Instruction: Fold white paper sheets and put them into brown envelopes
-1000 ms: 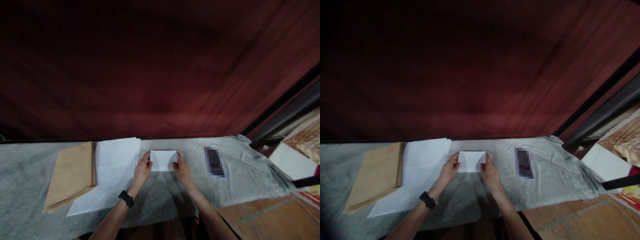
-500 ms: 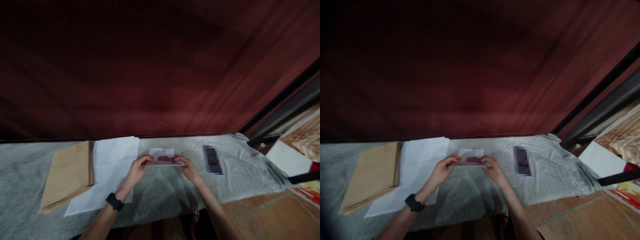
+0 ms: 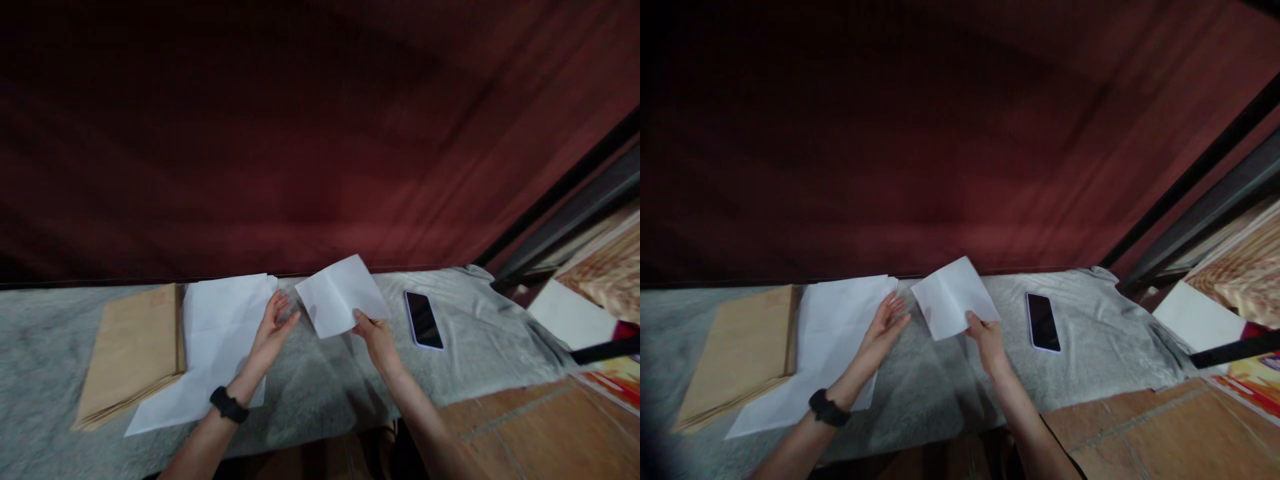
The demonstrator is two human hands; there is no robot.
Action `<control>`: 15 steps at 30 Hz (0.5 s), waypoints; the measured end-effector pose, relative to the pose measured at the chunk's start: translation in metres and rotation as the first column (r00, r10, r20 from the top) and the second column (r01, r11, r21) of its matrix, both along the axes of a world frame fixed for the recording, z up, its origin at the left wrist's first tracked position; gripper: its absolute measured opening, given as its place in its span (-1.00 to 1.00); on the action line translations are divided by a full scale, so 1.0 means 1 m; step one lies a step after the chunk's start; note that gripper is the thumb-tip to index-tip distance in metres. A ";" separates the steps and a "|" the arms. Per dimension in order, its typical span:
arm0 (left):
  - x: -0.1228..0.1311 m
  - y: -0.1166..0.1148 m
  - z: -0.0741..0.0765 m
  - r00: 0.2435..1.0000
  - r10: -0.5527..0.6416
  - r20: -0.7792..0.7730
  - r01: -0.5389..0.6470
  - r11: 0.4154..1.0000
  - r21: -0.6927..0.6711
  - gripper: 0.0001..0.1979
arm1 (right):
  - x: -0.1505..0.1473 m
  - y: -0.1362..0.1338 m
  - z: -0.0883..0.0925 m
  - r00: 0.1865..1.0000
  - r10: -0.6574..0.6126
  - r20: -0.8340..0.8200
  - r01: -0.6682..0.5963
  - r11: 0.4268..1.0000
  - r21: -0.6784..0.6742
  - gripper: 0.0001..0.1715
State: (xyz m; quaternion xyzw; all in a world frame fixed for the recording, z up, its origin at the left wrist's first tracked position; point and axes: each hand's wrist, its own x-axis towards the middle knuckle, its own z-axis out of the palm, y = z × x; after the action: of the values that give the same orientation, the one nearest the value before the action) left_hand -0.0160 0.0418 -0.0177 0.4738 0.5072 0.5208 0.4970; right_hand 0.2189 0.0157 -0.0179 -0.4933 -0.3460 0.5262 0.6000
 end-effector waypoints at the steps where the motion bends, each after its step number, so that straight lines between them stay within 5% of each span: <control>1: 0.002 -0.001 0.000 0.996 -0.026 0.085 0.033 0.996 -0.087 -0.21 | -0.006 -0.001 -0.002 0.995 -0.016 -0.103 0.011 0.999 -0.048 -0.60; 4: 0.009 -0.007 -0.003 0.963 -0.107 0.247 0.167 0.957 -0.236 -0.19 | -0.023 -0.006 -0.011 0.948 -0.009 -0.319 -0.041 0.988 -0.147 -0.56; 7: 0.011 -0.008 -0.010 0.967 -0.136 0.218 0.183 0.959 -0.215 -0.22 | -0.030 -0.011 -0.023 0.934 -0.022 -0.356 -0.069 0.968 -0.240 -0.63; 11: 0.003 0.002 -0.022 0.978 -0.114 -0.174 0.098 0.990 -0.098 -0.20 | -0.012 -0.006 -0.037 0.970 -0.132 -0.203 0.080 0.966 -0.245 -0.61; 15: -0.003 0.006 -0.030 0.796 -0.109 -0.595 0.106 0.994 -0.039 -0.17 | 0.014 0.006 -0.043 0.953 -0.273 0.132 0.287 0.952 -0.104 -0.53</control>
State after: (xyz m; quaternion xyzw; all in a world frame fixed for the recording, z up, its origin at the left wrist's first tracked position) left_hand -0.0186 0.0481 -0.0482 0.6402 0.6110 0.3157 0.3423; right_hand 0.2329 0.0220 -0.0606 -0.6026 -0.2739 0.4263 0.6165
